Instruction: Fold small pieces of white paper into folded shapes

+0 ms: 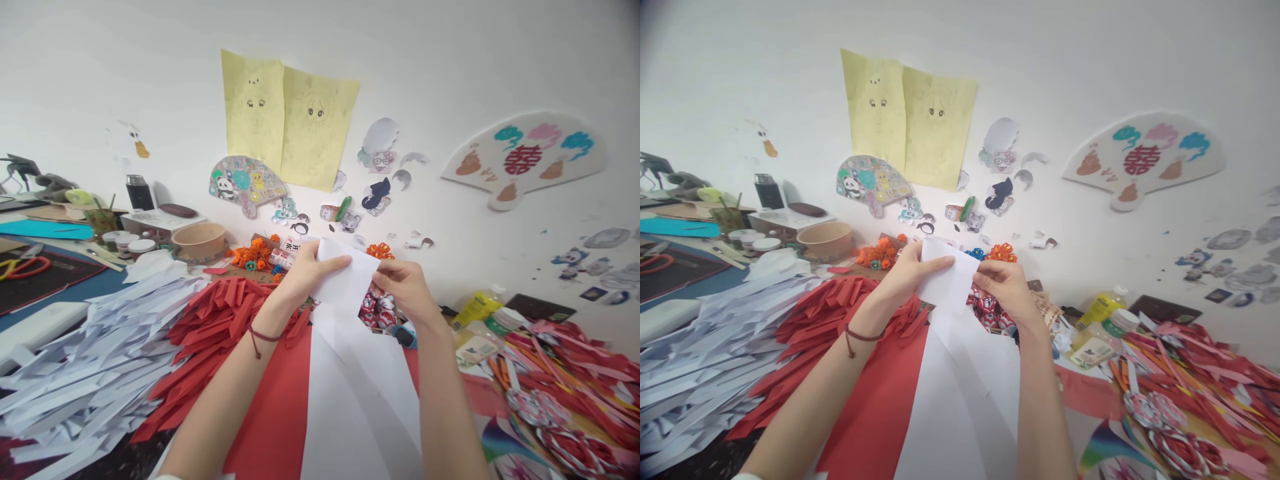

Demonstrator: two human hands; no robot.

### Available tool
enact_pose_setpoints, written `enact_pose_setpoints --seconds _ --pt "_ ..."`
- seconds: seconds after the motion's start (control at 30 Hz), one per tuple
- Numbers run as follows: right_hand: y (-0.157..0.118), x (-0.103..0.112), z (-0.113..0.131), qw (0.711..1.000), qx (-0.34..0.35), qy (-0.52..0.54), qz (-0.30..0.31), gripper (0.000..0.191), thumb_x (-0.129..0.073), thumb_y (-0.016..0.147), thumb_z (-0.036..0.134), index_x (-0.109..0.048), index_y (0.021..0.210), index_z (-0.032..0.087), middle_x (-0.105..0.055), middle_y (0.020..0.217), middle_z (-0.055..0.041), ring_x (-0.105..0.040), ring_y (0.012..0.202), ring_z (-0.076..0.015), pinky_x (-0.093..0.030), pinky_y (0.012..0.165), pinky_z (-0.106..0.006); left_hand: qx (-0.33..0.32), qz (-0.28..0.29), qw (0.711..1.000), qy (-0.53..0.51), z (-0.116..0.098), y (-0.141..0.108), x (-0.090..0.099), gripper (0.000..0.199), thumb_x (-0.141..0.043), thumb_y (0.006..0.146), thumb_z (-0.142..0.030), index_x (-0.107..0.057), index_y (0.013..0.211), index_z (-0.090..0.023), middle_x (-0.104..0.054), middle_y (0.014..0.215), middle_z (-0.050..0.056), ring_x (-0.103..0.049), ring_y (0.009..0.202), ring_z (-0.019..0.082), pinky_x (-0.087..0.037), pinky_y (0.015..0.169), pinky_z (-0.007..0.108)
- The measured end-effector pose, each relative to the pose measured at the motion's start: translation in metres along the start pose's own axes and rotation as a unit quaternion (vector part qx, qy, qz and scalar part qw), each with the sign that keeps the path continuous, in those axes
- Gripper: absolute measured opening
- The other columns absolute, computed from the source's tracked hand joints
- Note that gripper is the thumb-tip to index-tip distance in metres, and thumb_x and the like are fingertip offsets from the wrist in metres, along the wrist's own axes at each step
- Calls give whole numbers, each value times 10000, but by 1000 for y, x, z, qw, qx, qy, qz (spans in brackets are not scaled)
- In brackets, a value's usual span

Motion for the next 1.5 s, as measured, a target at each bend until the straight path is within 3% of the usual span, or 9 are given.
enact_pose_setpoints --seconds 0.53,0.8,1.0,1.2,1.5 --pt "1 1 -5 1000 -1 22 6 240 -764 715 398 -707 769 172 -613 601 5 -500 499 -114 -406 477 -246 -29 -2 999 37 -10 -3 -2 395 -746 707 -386 -673 994 -126 -706 933 104 -652 776 196 -503 638 253" --pt "-2 5 18 995 30 -51 -79 274 -725 755 413 -640 664 169 -584 570 7 -500 501 -114 -410 496 -248 -65 -47 994 75 -18 -3 5 347 -745 699 -397 -672 903 -126 -694 873 74 -625 754 182 -489 635 248" --pt "0 10 15 992 37 -36 -119 254 -743 737 402 -663 701 163 -589 556 3 -481 462 -106 -392 454 -243 -58 -40 996 50 -15 -1 3 357 -708 737 -447 -651 908 -139 -687 859 62 -616 725 164 -467 608 231" --pt "-1 17 11 990 31 -12 -134 222 -756 732 360 -670 688 160 -610 576 -6 -490 455 -100 -392 443 -232 -77 -40 996 16 -15 1 8 424 -540 844 -564 -603 786 -149 -557 647 -16 -466 545 82 -345 480 185" --pt "0 14 10 992 26 -7 -121 216 -748 740 355 -672 688 160 -606 565 -4 -493 458 -103 -398 449 -234 -83 -65 994 19 -17 1 12 434 -558 832 -563 -502 675 -162 -414 614 -31 -361 546 79 -265 484 198"
Point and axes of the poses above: each hand's wrist, its own y-axis towards the middle knuckle, its own x-axis out of the back of the hand, z = x × y, the point moved 9 cm from there along y, towards the middle knuckle
